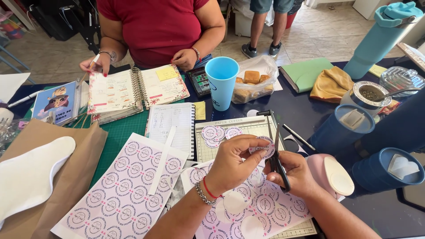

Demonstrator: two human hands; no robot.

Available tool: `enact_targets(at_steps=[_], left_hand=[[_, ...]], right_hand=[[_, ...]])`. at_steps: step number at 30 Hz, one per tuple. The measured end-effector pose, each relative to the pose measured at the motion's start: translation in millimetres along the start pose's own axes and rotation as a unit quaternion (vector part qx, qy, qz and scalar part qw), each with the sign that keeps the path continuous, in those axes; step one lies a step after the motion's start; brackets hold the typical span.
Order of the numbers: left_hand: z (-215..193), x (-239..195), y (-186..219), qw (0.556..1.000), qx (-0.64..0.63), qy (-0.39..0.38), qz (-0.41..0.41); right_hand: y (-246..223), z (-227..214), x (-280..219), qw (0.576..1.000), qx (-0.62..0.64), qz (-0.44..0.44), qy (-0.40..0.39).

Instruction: Cutting out circular stickers from a printed sheet using scissors

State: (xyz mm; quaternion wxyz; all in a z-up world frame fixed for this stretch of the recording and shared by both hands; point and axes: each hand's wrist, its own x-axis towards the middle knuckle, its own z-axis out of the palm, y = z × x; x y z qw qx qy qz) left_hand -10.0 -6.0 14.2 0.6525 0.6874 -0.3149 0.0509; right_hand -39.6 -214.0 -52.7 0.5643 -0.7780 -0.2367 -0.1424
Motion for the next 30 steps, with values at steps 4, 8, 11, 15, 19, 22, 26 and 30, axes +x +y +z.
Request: enact_targets(at_steps=[4, 8, 11, 15, 19, 22, 26, 30], left_hand=[[0, 0, 0, 1.0, 0.007, -0.002, -0.006], [2, 1, 4, 1.0, -0.01, 0.002, -0.001], [1, 1, 5, 1.0, -0.011, 0.0, 0.0], [2, 1, 4, 1.0, 0.0, 0.0, 0.011], [4, 2, 0, 0.995, -0.093, 0.013, 0.035], [2, 2, 0, 0.995, -0.091, 0.007, 0.032], [1, 3, -3, 0.995, -0.09, 0.011, 0.034], [1, 3, -1, 0.996, -0.09, 0.007, 0.028]], right_hand=[[-7, 0, 4, 1.0, -0.025, -0.011, -0.003], [-7, 0, 4, 1.0, -0.018, -0.012, 0.002], [-6, 0, 4, 1.0, -0.023, -0.016, 0.002], [-4, 0, 3, 1.0, -0.017, -0.006, 0.006], [17, 5, -1, 0.992, 0.095, -0.038, 0.067], [15, 6, 0, 0.992, 0.098, -0.03, 0.068], [14, 4, 0, 0.993, 0.096, -0.024, 0.066], [16, 4, 0, 0.993, 0.096, -0.019, 0.062]])
